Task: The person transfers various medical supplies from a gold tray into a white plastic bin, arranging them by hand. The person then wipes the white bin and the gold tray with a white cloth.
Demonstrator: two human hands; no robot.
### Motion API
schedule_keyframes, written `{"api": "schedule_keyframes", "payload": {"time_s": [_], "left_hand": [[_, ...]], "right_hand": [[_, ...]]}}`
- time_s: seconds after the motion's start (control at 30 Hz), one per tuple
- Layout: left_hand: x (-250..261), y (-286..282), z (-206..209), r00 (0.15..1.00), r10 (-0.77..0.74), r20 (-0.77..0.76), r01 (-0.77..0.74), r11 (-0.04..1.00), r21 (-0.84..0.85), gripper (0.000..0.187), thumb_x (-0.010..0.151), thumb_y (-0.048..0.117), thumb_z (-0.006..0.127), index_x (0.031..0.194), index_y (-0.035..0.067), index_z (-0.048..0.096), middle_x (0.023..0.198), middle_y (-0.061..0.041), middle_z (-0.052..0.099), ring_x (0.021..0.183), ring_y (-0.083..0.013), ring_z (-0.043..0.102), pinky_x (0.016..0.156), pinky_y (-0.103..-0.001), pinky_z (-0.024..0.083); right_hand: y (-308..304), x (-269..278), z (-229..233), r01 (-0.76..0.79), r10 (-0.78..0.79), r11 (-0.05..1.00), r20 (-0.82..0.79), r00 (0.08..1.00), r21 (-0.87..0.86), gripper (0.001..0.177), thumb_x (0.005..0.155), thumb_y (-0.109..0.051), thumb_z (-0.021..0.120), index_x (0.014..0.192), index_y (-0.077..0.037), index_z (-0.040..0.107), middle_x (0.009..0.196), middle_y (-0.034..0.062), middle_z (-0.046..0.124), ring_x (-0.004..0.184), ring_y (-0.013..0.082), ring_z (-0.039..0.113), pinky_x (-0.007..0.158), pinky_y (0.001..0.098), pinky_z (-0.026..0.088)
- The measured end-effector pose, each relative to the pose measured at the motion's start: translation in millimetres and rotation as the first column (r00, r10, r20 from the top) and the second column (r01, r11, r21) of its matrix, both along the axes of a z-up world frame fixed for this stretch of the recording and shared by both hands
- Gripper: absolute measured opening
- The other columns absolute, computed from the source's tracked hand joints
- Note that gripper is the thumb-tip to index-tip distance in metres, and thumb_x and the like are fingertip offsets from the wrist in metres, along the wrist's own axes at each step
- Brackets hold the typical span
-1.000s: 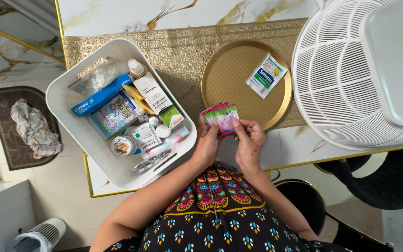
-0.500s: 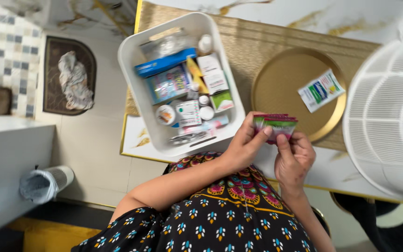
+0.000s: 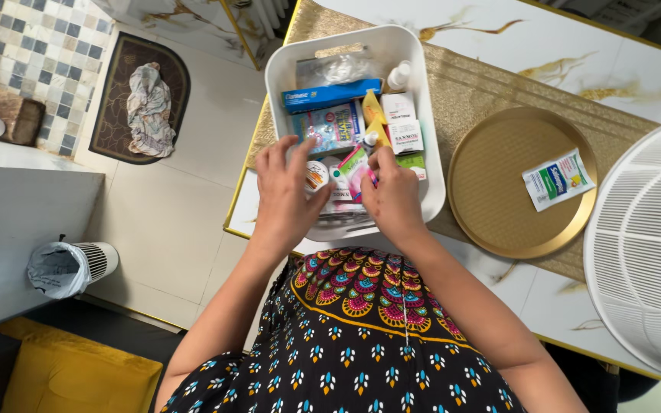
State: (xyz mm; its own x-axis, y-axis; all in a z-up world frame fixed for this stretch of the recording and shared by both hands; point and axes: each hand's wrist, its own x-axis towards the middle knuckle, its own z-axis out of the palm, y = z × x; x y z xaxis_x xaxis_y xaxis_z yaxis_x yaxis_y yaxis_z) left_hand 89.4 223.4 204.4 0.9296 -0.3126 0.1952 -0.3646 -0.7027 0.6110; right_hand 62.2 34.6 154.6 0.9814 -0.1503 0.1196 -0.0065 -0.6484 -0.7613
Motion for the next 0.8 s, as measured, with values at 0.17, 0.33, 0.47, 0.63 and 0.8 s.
{"api": "schedule_keyframes", "payload": {"time_s": [0.17, 0.33, 0.47, 0.63, 0.8], "left_hand": [[-1, -3, -11, 1.0, -0.026, -0.003, 0.027, 0.985, 0.169, 0.059, 0.065, 0.013, 0.086, 0.121, 0.01, 0.067, 0.145, -0.021, 0.045, 0.139, -0.0471, 0.033, 0.108, -0.058, 0.034], [0, -16, -35, 0.993, -0.066, 0.097, 0.015, 0.893, 0.451, 0.022, 0.082, 0.013, 0.072, 0.104, 0.012, 0.073, 0.153, -0.024, 0.045, 0.147, -0.0481, 0.027, 0.11, -0.063, 0.022], [3, -22, -49, 0.98, -0.184, 0.08, 0.121, 0.86, 0.496, 0.018, 0.081, 0.017, 0.067, 0.096, 0.013, 0.077, 0.153, -0.023, 0.046, 0.15, -0.0486, 0.025, 0.115, -0.066, 0.009], [19, -39, -65, 0.964, -0.264, -0.014, 0.214, 0.749, 0.626, 0.019, 0.076, 0.023, 0.069, 0.088, 0.015, 0.081, 0.153, -0.016, 0.047, 0.15, -0.0485, 0.024, 0.116, -0.07, -0.002], [25, -28, -70, 0.926, -0.375, 0.035, 0.265, 0.714, 0.648, 0.015, 0.076, 0.021, 0.07, 0.088, 0.02, 0.08, 0.149, -0.016, 0.051, 0.147, -0.0513, 0.029, 0.116, -0.073, -0.003]], "right_hand": [[17, 10, -18, 0.029, -0.029, 0.999, -0.036, 0.999, -0.017, 0.014, 0.085, -0.003, 0.069, 0.093, 0.0, 0.058, 0.072, 0.0211, 0.067, 0.071, 0.0434, 0.068, 0.064, 0.0506, 0.052], [18, 13, -36, -0.011, 0.011, 1.0, -0.1, 0.995, 0.002, 0.01, 0.084, -0.003, 0.068, 0.087, -0.001, 0.059, 0.072, 0.0215, 0.068, 0.07, 0.0428, 0.069, 0.064, 0.0505, 0.054], [16, 14, -51, -0.099, 0.07, 0.986, -0.204, 0.976, -0.137, 0.009, 0.079, 0.002, 0.067, 0.086, 0.001, 0.061, 0.074, 0.0256, 0.068, 0.075, 0.046, 0.068, 0.068, 0.0539, 0.054], [17, 9, -44, -0.206, 0.165, 0.971, -0.289, 0.943, -0.118, 0.011, 0.079, -0.001, 0.066, 0.089, 0.004, 0.064, 0.077, 0.0287, 0.068, 0.078, 0.0462, 0.07, 0.07, 0.0541, 0.056], [8, -14, 6, -0.115, 0.1, 0.979, -0.101, 0.99, -0.167, 0.006, 0.088, -0.007, 0.065, 0.09, -0.002, 0.067, 0.082, 0.0207, 0.072, 0.075, 0.0382, 0.071, 0.067, 0.0476, 0.056]]}}
